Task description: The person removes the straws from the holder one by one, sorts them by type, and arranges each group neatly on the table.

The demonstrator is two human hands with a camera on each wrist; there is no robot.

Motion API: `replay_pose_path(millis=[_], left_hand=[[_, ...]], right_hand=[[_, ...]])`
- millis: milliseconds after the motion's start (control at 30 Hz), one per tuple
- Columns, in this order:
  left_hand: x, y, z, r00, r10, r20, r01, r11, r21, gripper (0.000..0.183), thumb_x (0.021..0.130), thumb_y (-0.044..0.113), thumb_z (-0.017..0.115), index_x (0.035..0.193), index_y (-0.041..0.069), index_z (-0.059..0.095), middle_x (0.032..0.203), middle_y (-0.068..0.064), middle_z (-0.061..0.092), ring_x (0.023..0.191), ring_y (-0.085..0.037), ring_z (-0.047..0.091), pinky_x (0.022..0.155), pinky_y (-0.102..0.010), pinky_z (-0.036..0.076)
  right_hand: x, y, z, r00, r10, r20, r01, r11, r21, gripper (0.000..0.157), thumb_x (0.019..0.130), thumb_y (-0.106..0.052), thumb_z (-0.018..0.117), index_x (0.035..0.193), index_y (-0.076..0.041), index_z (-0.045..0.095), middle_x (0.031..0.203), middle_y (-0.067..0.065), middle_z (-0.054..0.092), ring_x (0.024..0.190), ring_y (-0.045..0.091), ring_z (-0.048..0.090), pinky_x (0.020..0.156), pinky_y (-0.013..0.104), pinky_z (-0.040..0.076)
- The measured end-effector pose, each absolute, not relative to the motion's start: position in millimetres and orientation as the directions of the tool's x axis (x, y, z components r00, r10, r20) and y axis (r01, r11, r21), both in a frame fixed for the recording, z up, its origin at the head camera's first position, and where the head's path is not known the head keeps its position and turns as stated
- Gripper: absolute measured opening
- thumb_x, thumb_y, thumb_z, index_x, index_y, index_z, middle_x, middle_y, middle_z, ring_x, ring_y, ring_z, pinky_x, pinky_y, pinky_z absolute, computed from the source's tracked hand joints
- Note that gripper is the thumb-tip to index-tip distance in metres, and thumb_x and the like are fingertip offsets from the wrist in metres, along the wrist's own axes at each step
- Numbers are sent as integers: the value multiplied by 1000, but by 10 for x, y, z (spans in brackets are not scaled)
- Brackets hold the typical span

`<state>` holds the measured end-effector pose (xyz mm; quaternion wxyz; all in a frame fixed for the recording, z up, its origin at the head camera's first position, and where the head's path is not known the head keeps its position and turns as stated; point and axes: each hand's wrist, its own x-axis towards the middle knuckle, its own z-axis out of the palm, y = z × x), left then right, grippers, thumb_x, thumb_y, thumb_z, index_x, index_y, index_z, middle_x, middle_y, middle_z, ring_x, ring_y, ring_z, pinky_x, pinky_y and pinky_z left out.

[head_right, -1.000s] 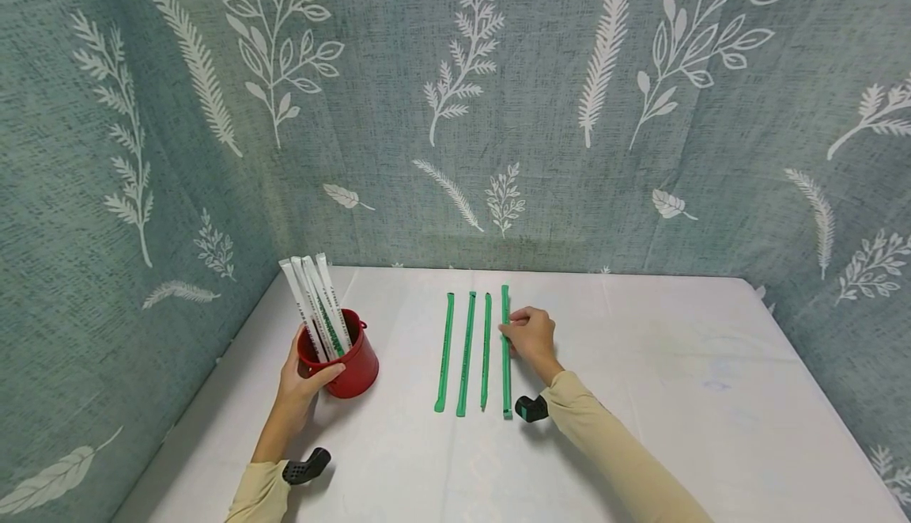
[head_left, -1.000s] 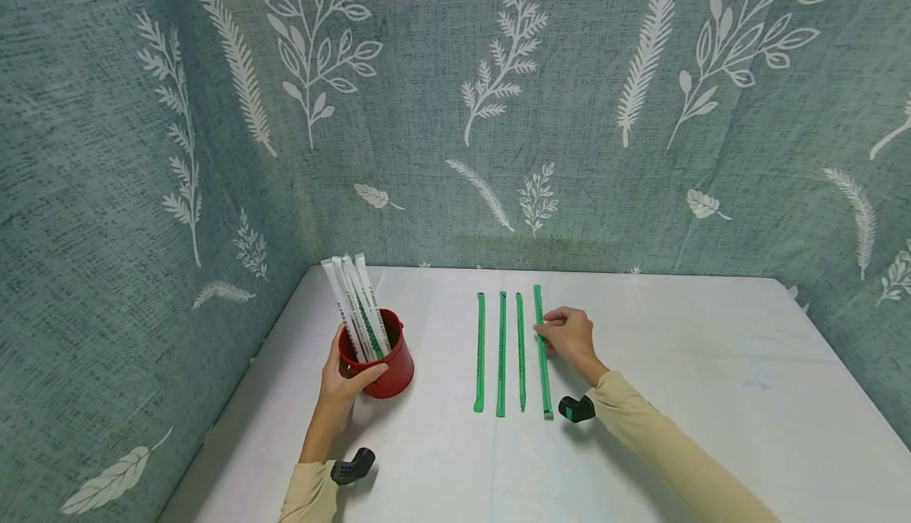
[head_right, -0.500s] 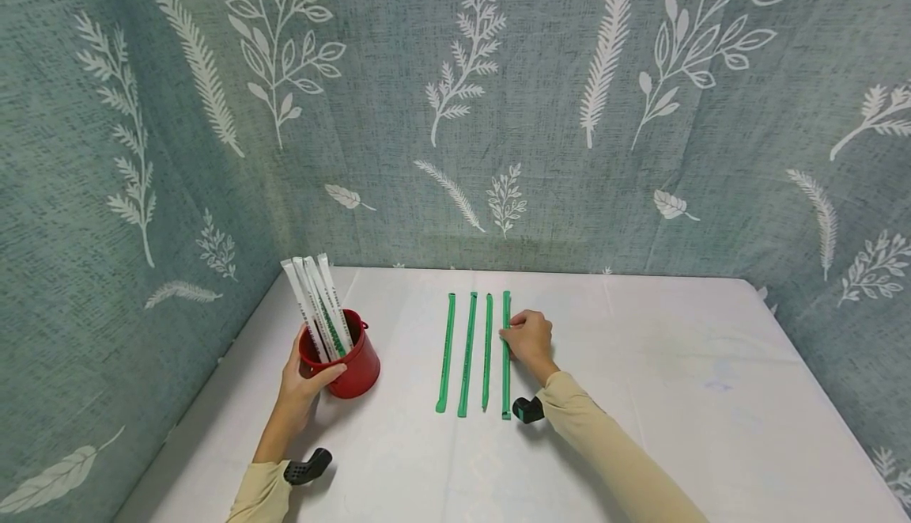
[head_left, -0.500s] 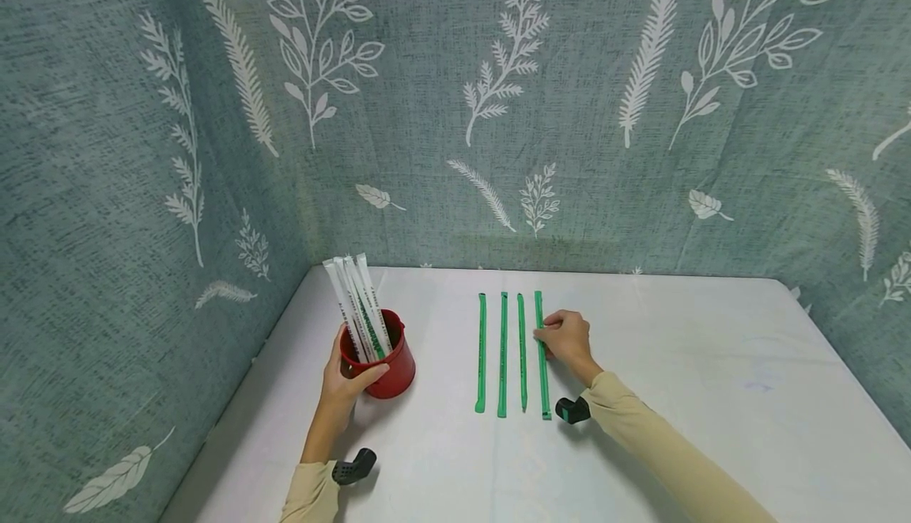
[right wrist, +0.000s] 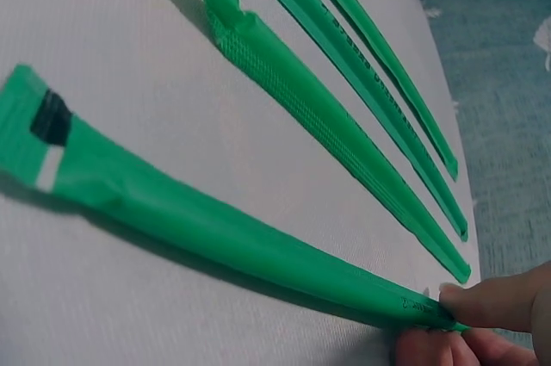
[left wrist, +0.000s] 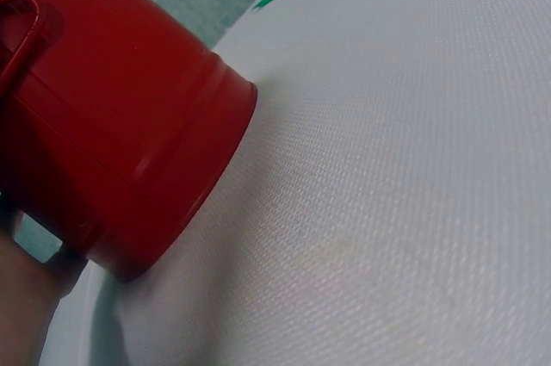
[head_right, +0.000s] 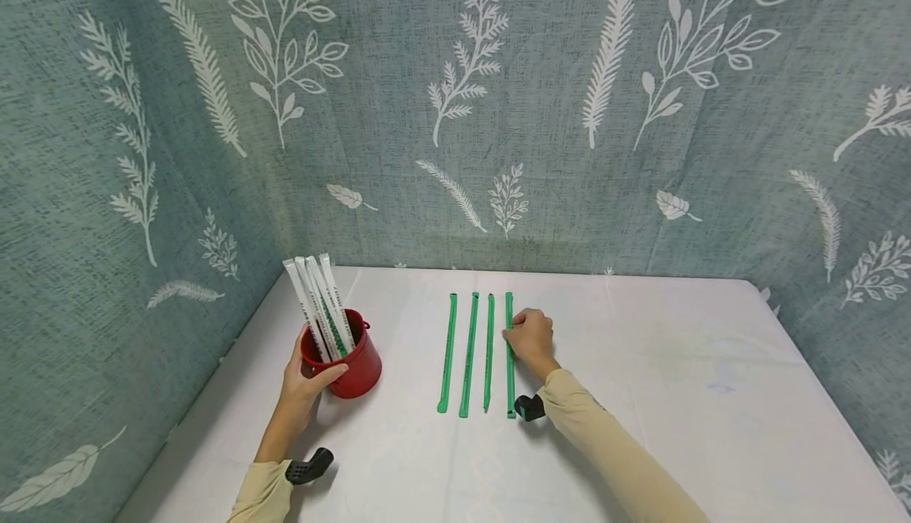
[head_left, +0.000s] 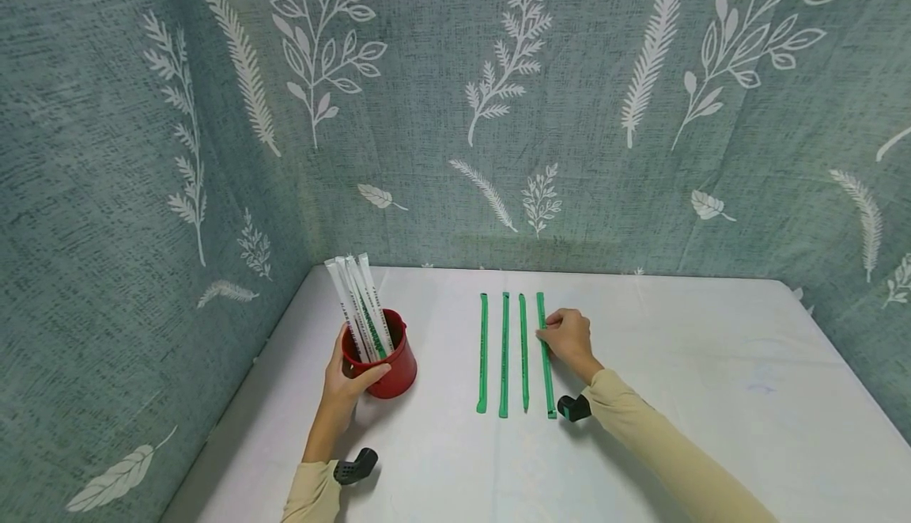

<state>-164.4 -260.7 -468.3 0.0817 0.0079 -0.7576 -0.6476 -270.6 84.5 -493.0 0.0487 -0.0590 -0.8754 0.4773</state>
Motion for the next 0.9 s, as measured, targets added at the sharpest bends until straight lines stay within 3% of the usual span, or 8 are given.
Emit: replay_pose_path(millis=[200,433,667,800,900], left_hand=[[-1635,-2601,-4675,-986,-109,123,104,165,981,90,81,11,72,151,24,16,147,-2,33,128,-19,34,91,-26,46],[-1681,-2646,-4760,-986,-108,127,108,162,981,91,81,12,72,151,25,17,147,-3,33,129,-22,33,92,-29,47],[-1781,-2719,-4960,-985,-121,123,104,154,983,91,80,14,74,149,35,18,146,5,33,129,-17,33,93,-32,46],[-1776,-2723,-4950,-986,-115,123,106,142,984,92,80,13,74,150,34,18,147,4,33,129,-18,32,91,-29,47],[-1730,-2698,-4867,-988,-107,115,101,131,986,91,81,11,72,151,30,16,147,-1,32,129,-21,33,91,-25,46]], right_hand=[[-2717,881,-4858,-989,132,68,25,600,-799,18,75,-4,75,86,5,64,71,11,61,53,16,53,47,27,43],[-2735,868,-4752,-993,49,112,-65,567,-821,18,76,-2,74,89,6,65,73,12,61,46,15,54,42,29,48],[-2685,788,-4588,-993,-23,114,-107,557,-823,18,78,-3,73,92,6,67,76,12,63,58,21,57,53,33,51],[-2649,735,-4500,-990,-70,122,-140,540,-830,18,79,-4,72,93,5,66,80,11,62,71,24,58,59,35,52],[-2644,681,-4442,-988,-100,117,-152,506,-849,17,80,-3,72,94,5,65,82,12,62,70,25,60,57,34,53]])
